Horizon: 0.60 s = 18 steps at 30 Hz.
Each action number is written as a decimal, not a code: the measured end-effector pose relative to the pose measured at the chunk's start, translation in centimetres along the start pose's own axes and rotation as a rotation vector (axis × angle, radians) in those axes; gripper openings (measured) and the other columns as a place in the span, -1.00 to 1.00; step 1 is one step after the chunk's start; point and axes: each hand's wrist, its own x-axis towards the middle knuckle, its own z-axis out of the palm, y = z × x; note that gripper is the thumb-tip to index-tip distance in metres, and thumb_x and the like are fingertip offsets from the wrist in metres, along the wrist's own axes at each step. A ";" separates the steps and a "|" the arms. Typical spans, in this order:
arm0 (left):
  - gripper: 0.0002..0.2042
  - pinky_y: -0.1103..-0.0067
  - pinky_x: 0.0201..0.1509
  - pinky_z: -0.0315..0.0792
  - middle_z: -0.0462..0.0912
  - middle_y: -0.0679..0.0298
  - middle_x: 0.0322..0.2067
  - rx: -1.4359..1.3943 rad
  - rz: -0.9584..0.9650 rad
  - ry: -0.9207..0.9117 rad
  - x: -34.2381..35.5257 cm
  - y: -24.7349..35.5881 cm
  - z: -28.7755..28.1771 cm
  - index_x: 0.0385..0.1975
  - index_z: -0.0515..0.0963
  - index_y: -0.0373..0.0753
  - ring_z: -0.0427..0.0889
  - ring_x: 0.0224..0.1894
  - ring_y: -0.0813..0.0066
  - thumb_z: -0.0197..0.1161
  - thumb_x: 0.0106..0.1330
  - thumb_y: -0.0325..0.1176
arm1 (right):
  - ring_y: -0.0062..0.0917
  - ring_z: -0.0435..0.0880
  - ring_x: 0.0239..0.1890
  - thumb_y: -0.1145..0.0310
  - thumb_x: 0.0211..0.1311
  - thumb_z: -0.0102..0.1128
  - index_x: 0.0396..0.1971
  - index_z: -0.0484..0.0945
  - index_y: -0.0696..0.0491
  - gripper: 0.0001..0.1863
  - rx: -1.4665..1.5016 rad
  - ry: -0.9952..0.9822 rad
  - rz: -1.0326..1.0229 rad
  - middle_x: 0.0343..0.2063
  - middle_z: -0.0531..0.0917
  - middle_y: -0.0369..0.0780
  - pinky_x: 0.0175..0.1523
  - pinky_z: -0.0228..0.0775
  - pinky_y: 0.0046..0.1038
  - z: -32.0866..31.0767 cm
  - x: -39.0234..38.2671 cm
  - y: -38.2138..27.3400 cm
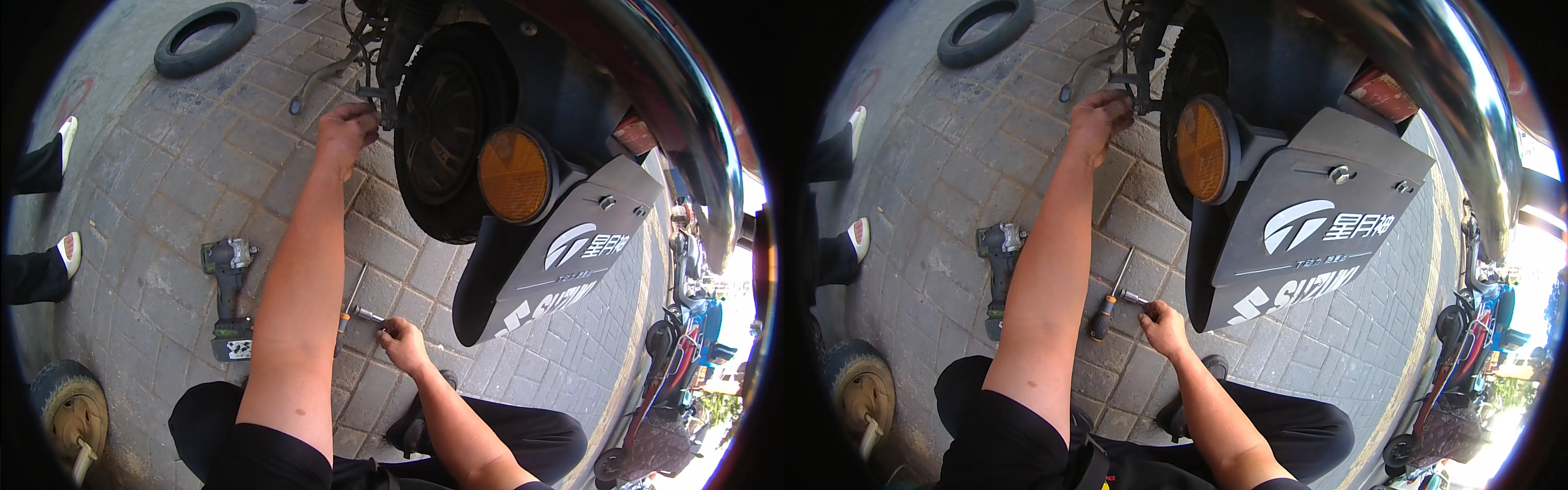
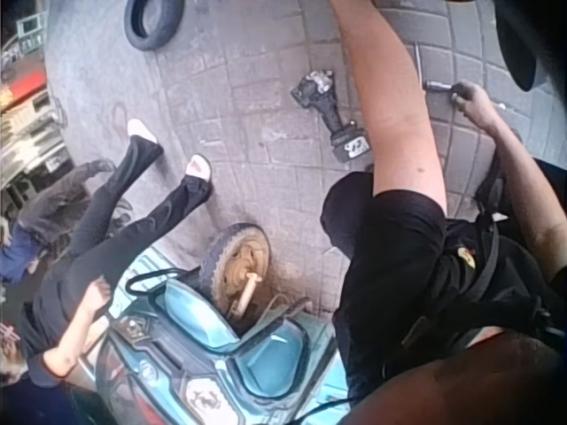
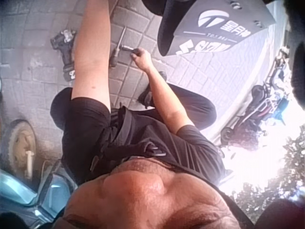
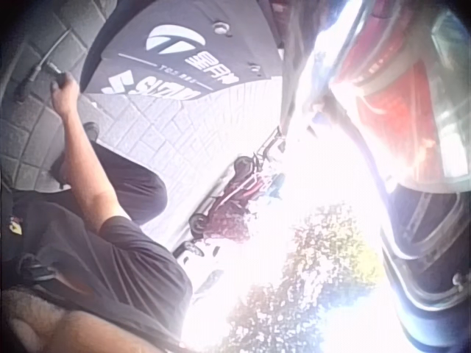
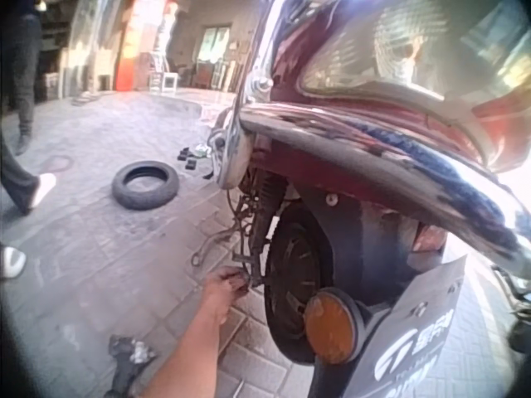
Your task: The person uses a cordless impact wrench and a screwdriver to remove and reinstall a rear mudguard on a red motorcycle. They remove screws, detach the mudguard, adjust the rear brake assembly, and then reattach the mudguard, tightening the screws.
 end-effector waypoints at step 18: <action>-0.78 0.50 -0.34 0.46 0.65 0.14 -0.48 0.318 0.005 0.065 1.3 -0.2 0.0 -0.27 0.65 -0.40 0.60 -0.41 0.44 0.28 0.18 -0.37 | -0.28 0.71 -0.32 0.30 0.08 0.32 -0.23 0.60 0.19 -0.69 -0.079 -0.021 0.028 -0.42 0.69 -0.04 -0.16 0.52 -0.34 -0.2 0.5 0.1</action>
